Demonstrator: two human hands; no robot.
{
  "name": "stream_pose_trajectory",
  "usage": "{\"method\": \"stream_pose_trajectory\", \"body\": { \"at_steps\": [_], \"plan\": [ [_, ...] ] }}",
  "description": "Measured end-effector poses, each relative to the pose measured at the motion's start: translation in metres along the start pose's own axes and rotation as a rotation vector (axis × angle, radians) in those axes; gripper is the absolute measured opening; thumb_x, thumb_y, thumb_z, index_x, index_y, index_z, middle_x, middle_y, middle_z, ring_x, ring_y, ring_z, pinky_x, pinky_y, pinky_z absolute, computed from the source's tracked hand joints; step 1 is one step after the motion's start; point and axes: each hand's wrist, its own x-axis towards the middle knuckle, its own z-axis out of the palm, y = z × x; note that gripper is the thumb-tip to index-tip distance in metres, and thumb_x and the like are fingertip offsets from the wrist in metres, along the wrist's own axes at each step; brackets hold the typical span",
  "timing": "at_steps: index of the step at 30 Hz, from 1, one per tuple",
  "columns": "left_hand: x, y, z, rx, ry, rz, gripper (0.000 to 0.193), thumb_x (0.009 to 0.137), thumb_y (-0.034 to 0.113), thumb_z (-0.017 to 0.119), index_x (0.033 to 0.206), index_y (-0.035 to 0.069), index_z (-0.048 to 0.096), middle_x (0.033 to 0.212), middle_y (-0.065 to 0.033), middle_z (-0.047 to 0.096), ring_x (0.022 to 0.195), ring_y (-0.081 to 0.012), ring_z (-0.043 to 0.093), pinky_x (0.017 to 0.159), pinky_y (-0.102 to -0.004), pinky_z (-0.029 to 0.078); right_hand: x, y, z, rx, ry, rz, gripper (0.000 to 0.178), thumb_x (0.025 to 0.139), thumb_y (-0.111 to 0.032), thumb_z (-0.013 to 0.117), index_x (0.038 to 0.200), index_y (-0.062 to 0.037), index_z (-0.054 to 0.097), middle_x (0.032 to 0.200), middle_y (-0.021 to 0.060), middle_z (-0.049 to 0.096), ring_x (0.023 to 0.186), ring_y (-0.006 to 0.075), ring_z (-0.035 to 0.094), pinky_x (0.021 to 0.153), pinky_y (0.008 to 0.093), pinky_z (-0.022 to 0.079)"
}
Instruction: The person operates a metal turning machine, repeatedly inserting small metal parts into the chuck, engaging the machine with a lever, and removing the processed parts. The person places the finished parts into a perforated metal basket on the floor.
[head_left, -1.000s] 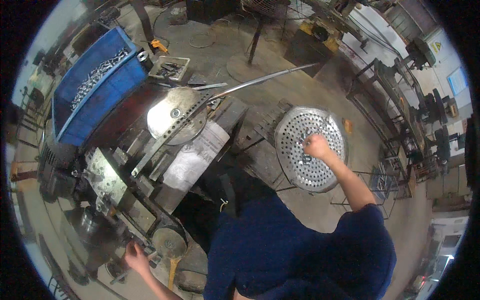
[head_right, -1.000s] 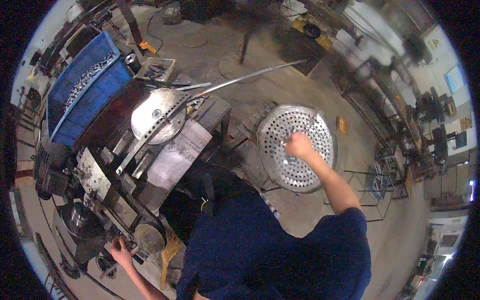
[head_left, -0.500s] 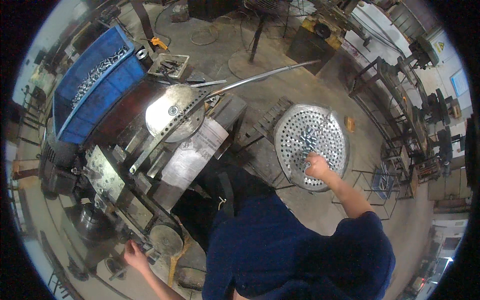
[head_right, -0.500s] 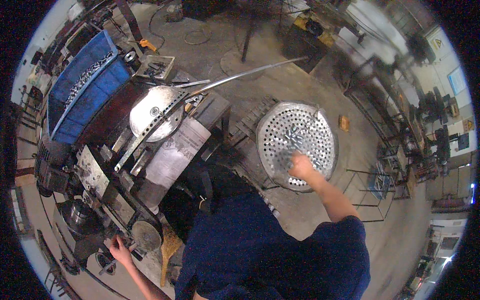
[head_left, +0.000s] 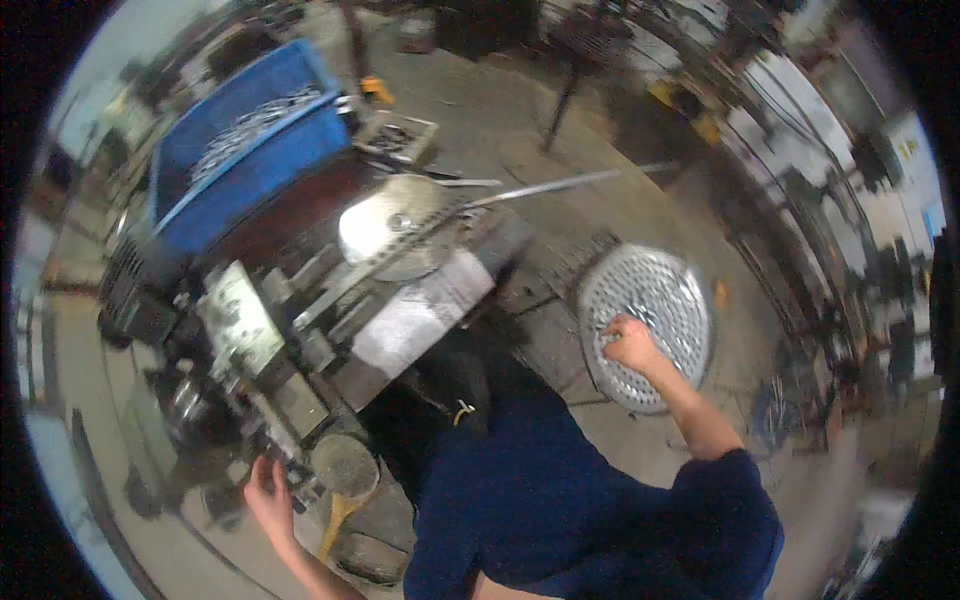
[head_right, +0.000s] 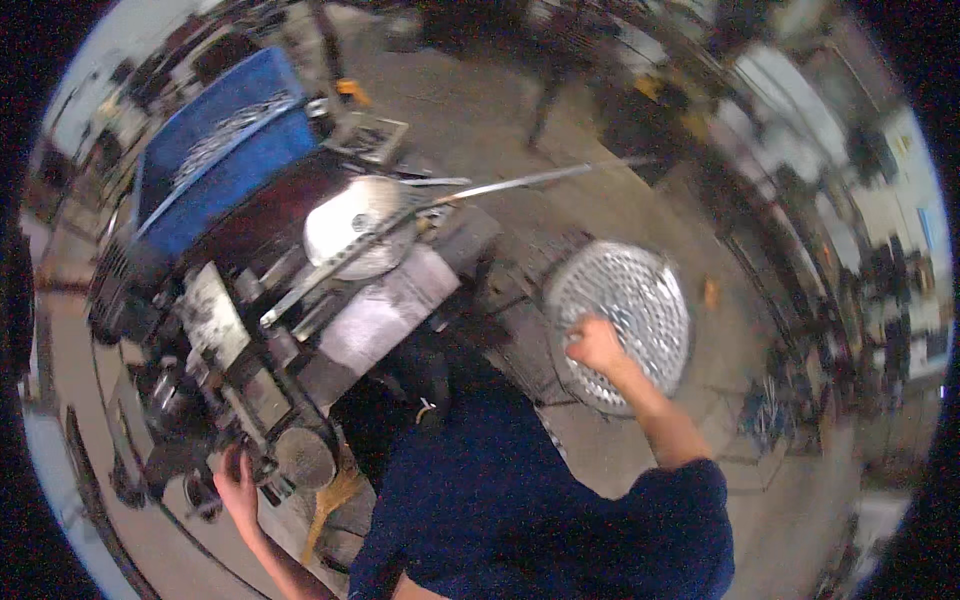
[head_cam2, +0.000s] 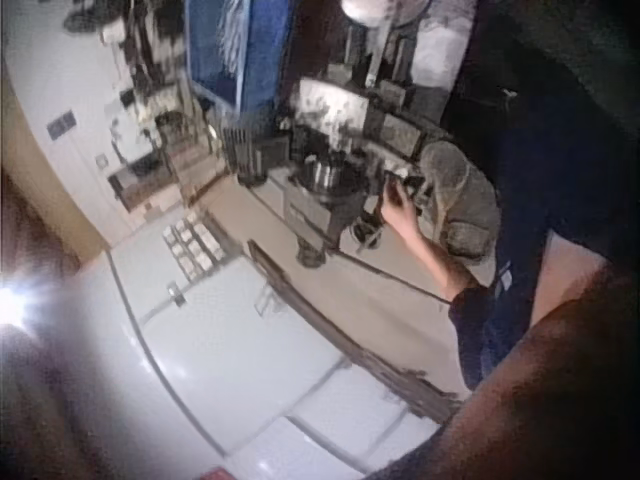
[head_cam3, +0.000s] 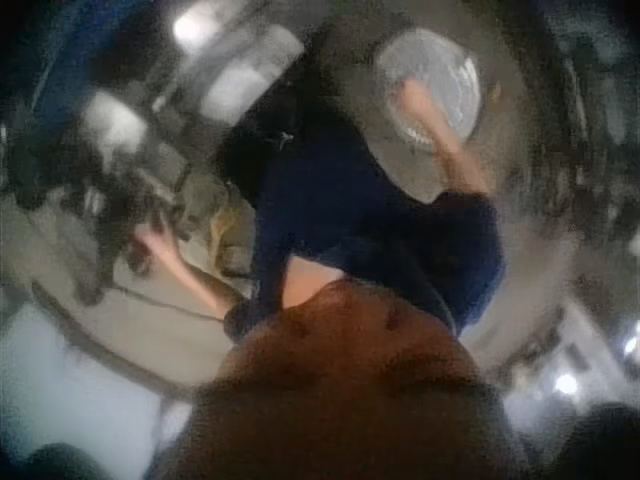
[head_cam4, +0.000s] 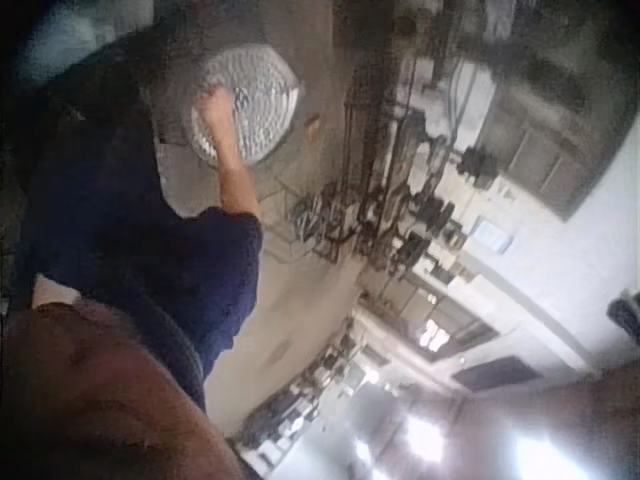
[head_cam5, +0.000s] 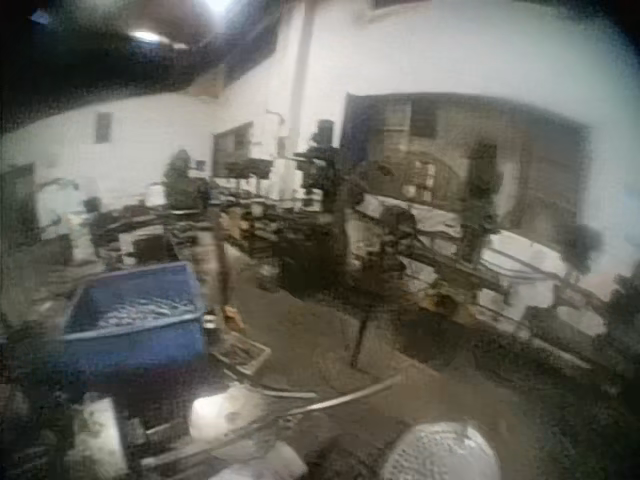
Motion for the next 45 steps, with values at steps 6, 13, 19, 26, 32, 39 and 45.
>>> {"method": "stream_pose_trajectory", "body": {
  "at_steps": [6,13,19,26,32,39,45],
  "plan": [
    [0.008,0.119,0.010,-0.287,-0.127,0.140,0.026,0.082,0.020,0.060,0.097,-0.001,0.063,0.086,-0.0136,0.066,0.080,-0.0194,0.064,0.070,-0.0295,0.048,0.053,-0.193,-0.026,0.467,-0.140,-0.674,0.038,0.055,-0.012,0.062,0.092,-0.0059,0.066,0.098,0.0146,0.058,0.090,0.0305,0.057,0.079,0.0350,0.046],
    [-0.001,0.115,0.037,-0.792,-0.316,0.088,0.039,0.091,0.033,0.048,0.079,-0.001,0.061,0.063,-0.0052,0.060,0.062,-0.0098,0.056,0.058,-0.0267,0.044,0.038,-0.373,-0.035,0.473,-0.217,-1.395,0.041,0.056,-0.016,0.060,0.095,-0.0049,0.063,0.098,0.0142,0.053,0.085,0.0305,0.053,0.074,0.0382,0.046],
    [-0.006,0.101,0.014,-0.549,-0.272,0.126,0.043,0.089,0.039,0.048,0.074,0.001,0.062,0.056,-0.0063,0.057,0.054,-0.0138,0.056,0.054,-0.0289,0.043,0.047,-0.398,-0.016,0.337,-0.320,-1.538,0.037,0.055,-0.015,0.061,0.089,-0.0025,0.064,0.099,0.0145,0.055,0.084,0.0298,0.054,0.072,0.0377,0.047],
    [0.002,0.085,-0.019,-0.223,-0.304,0.245,0.035,0.084,0.035,0.053,0.093,0.001,0.058,0.075,-0.0191,0.061,0.073,-0.0356,0.059,0.064,-0.0413,0.045,0.062,-0.439,-0.017,0.095,-0.433,-1.630,0.030,0.056,-0.016,0.061,0.084,-0.0046,0.065,0.099,0.0134,0.057,0.088,0.0300,0.053,0.073,0.0378,0.046],
    [-0.046,0.028,-0.120,0.197,0.174,-0.118,0.048,0.078,0.028,0.062,0.119,0.006,0.048,0.082,-0.0189,0.062,0.075,-0.0322,0.061,0.066,-0.0401,0.048,0.105,-0.536,0.012,-0.142,-0.110,-1.621,0.032,0.054,-0.018,0.060,0.083,-0.0068,0.068,0.095,0.0112,0.059,0.086,0.0292,0.055,0.075,0.0396,0.046],
    [-0.193,-0.086,-0.145,0.569,0.202,-0.697,0.038,0.075,0.027,0.064,0.102,0.003,0.052,0.074,-0.0199,0.061,0.073,-0.0371,0.059,0.062,-0.0444,0.047,0.144,-0.585,0.082,-0.224,-0.265,-1.298,0.030,0.050,-0.018,0.058,0.075,-0.0069,0.070,0.083,0.0123,0.063,0.092,0.0303,0.054,0.079,0.0370,0.046],
    [-0.224,-0.104,-0.093,0.356,0.394,-0.817,0.033,0.072,0.025,0.066,0.086,0.000,0.051,0.073,-0.0232,0.059,0.074,-0.0400,0.058,0.066,-0.0479,0.046,0.145,-0.589,0.086,-0.114,-0.235,-1.385,0.033,0.050,-0.018,0.060,0.080,-0.0081,0.070,0.087,0.0149,0.062,0.089,0.0328,0.056,0.078,0.0387,0.047]
  ]
}}
